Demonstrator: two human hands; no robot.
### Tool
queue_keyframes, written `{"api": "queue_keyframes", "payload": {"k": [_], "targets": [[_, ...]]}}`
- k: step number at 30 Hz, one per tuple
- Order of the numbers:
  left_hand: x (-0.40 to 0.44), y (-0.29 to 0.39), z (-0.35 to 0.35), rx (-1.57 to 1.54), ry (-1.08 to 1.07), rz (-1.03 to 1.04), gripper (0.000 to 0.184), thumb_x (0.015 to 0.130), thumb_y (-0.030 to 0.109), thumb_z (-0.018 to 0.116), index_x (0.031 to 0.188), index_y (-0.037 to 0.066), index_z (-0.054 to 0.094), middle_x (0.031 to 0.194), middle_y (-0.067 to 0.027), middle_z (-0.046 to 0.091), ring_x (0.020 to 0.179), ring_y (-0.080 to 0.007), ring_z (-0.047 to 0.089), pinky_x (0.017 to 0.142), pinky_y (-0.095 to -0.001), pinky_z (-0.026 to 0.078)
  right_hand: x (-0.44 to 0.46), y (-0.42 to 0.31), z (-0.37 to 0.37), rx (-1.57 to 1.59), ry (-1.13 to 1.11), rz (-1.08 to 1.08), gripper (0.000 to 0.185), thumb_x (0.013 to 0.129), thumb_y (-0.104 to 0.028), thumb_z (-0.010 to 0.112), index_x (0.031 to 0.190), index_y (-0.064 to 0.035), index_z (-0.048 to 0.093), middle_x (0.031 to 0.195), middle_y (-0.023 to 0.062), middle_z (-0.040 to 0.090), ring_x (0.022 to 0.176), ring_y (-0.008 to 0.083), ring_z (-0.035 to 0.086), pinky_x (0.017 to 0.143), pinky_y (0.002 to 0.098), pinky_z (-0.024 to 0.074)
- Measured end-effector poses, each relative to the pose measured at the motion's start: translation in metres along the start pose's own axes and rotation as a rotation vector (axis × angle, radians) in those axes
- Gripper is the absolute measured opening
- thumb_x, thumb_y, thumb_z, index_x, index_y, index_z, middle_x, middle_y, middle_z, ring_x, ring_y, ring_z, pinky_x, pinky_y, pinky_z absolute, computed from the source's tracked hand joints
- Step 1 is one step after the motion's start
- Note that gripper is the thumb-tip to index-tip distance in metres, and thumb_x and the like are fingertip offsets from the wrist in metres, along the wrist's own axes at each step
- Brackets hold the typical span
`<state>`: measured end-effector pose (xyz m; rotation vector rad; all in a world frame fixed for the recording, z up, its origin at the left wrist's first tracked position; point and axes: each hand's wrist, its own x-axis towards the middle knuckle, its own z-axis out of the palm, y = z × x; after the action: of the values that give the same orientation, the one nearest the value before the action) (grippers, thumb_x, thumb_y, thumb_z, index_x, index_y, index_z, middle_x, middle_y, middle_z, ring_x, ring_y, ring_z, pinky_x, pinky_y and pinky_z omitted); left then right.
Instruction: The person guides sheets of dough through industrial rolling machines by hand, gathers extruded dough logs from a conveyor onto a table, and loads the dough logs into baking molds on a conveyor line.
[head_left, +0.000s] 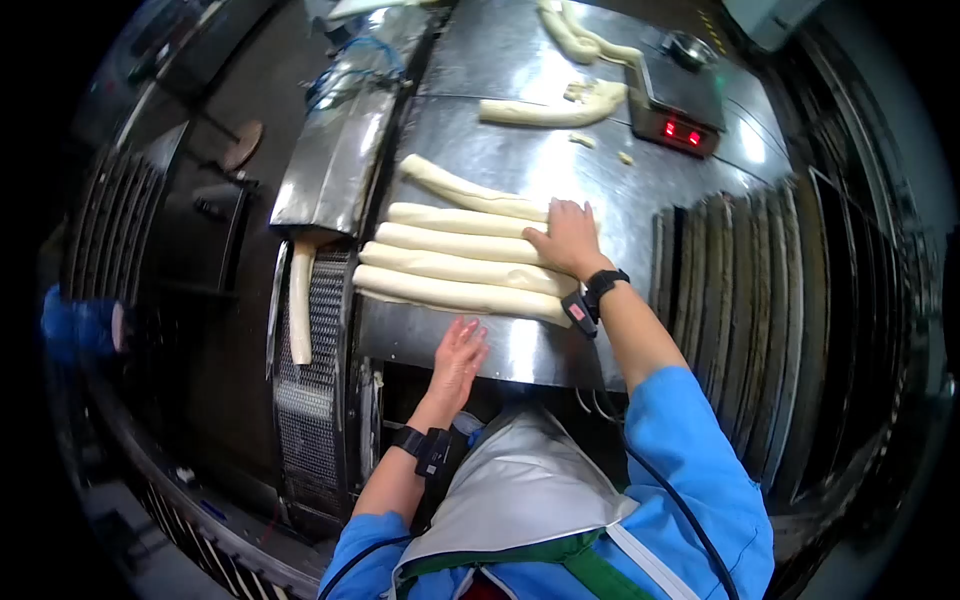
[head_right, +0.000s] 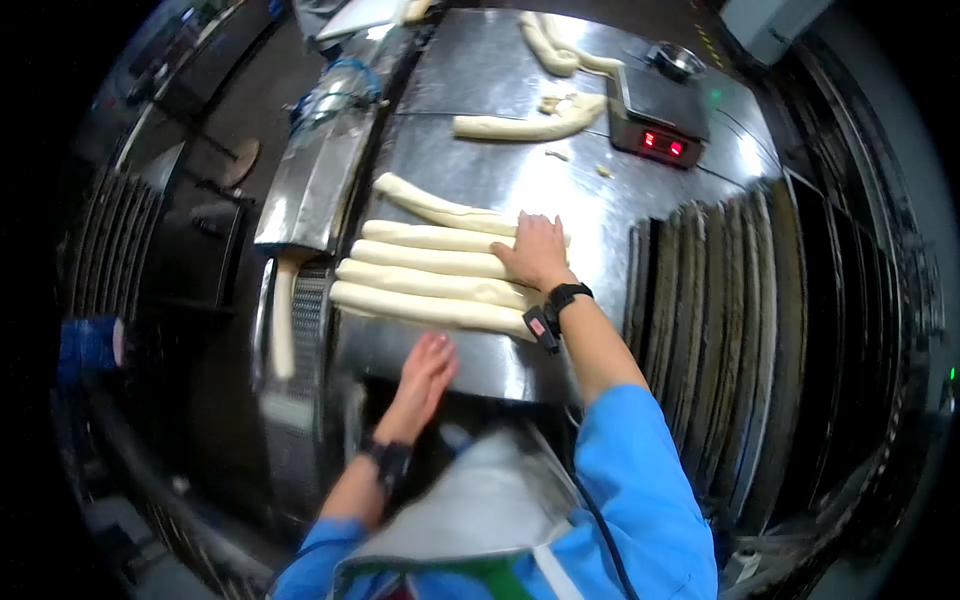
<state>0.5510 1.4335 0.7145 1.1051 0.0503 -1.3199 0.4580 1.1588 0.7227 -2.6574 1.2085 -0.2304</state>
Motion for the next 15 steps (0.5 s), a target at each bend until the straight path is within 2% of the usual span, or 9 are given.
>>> {"api": "queue_keyframes", "payload": {"k": [3, 5, 6, 7, 9, 10, 12, 14, 15], "targets": [[-0.003, 0.001, 0.007, -0.074, -0.027, -0.007, 0.071, 0.091, 0.007, 0.059, 0.148, 0.006, 0.017, 0.145, -0.0118, 0.032, 0.127, -0.0245, 0.043, 0.102, -0.0356, 0.039, 0.007, -0.012, -0.009, 0.050, -0.122, -0.028, 0.069, 0.081, -0.047, 0.059, 0.125, 0.0055, 0.047, 0.114, 0.0207, 0.057, 0.111, 0.0364, 0.050, 0.105, 0.0468, 0.0300], [0.000, 0.007, 0.003, -0.119, 0.037, 0.004, 0.067, 0.088, 0.002, 0.059, 0.145, 0.005, 0.025, 0.143, -0.0121, 0.036, 0.125, -0.0245, 0.044, 0.102, -0.0357, 0.039, 0.006, -0.019, -0.016, 0.097, -0.233, -0.024, 0.063, 0.083, -0.042, 0.058, 0.125, 0.0039, 0.047, 0.113, 0.0203, 0.057, 0.108, 0.0354, 0.050, 0.099, 0.0466, 0.0330], [0.007, 0.010, -0.009, 0.020, 0.094, 0.079, 0.064, 0.086, -0.001, 0.059, 0.143, 0.004, 0.029, 0.140, -0.0116, 0.040, 0.124, -0.0242, 0.046, 0.101, -0.0354, 0.040, 0.001, -0.014, -0.003, 0.120, -0.082, -0.110, 0.060, 0.084, -0.038, 0.058, 0.126, 0.0022, 0.046, 0.110, 0.0196, 0.057, 0.103, 0.0341, 0.051, 0.093, 0.0456, 0.0351], [0.012, 0.015, -0.020, 0.160, 0.149, 0.147, 0.062, 0.084, -0.004, 0.058, 0.141, 0.002, 0.034, 0.137, -0.0110, 0.044, 0.123, -0.0240, 0.047, 0.101, -0.0351, 0.040, -0.004, -0.015, -0.004, 0.115, -0.093, -0.115, 0.064, 0.085, -0.040, 0.056, 0.132, 0.0004, 0.042, 0.123, 0.0222, 0.052, 0.115, 0.0367, 0.047, 0.102, 0.0482, 0.0298], [0.026, 0.033, -0.062, 0.479, 0.372, 0.499, 0.058, 0.075, -0.010, 0.056, 0.131, -0.001, 0.046, 0.127, -0.0101, 0.051, 0.119, -0.0227, 0.050, 0.096, -0.0327, 0.043, -0.023, -0.018, 0.020, -0.089, -0.005, -0.149, 0.071, 0.086, -0.044, 0.055, 0.139, -0.0010, 0.035, 0.140, 0.0252, 0.037, 0.130, 0.0419, 0.033, 0.110, 0.0525, 0.0186], [0.026, 0.055, -0.077, 0.605, 0.471, 0.704, 0.057, 0.073, -0.007, 0.055, 0.129, -0.002, 0.046, 0.129, -0.0140, 0.051, 0.118, -0.0253, 0.050, 0.099, -0.0341, 0.041, -0.036, -0.028, 0.015, -0.053, -0.064, -0.177, 0.074, 0.086, -0.047, 0.055, 0.141, -0.0025, 0.033, 0.145, 0.0255, 0.029, 0.134, 0.0437, 0.025, 0.111, 0.0549, 0.0126], [0.009, 0.098, -0.117, 1.164, 0.818, 0.832, 0.060, 0.075, 0.000, 0.057, 0.132, -0.004, 0.041, 0.134, -0.0224, 0.045, 0.127, -0.0353, 0.040, 0.109, -0.0420, 0.030, -0.064, -0.056, -0.007, -0.047, -0.207, -0.262, 0.084, 0.082, -0.057, 0.056, 0.144, -0.0064, 0.030, 0.150, 0.0267, 0.019, 0.139, 0.0462, 0.013, 0.111, 0.0598, 0.0059], [0.000, 0.120, -0.179, 1.454, 1.023, 0.753, 0.067, 0.079, 0.009, 0.064, 0.138, -0.001, 0.035, 0.144, -0.0239, 0.032, 0.136, -0.0380, 0.026, 0.112, -0.0445, 0.024, -0.075, -0.058, -0.002, -0.016, -0.185, -0.323, 0.092, 0.077, -0.064, 0.058, 0.145, -0.0082, 0.029, 0.149, 0.0273, 0.020, 0.139, 0.0460, 0.013, 0.110, 0.0614, 0.0055], [-0.005, 0.128, -0.195, 1.506, 1.146, 0.590, 0.063, 0.079, 0.014, 0.066, 0.135, -0.001, 0.040, 0.136, -0.0242, 0.043, 0.128, -0.0385, 0.039, 0.105, -0.0447, 0.034, -0.075, -0.060, -0.004, -0.008, -0.182, -0.331, 0.095, 0.076, -0.065, 0.059, 0.145, -0.0081, 0.029, 0.149, 0.0274, 0.020, 0.139, 0.0462, 0.014, 0.111, 0.0608, 0.0059]]}}
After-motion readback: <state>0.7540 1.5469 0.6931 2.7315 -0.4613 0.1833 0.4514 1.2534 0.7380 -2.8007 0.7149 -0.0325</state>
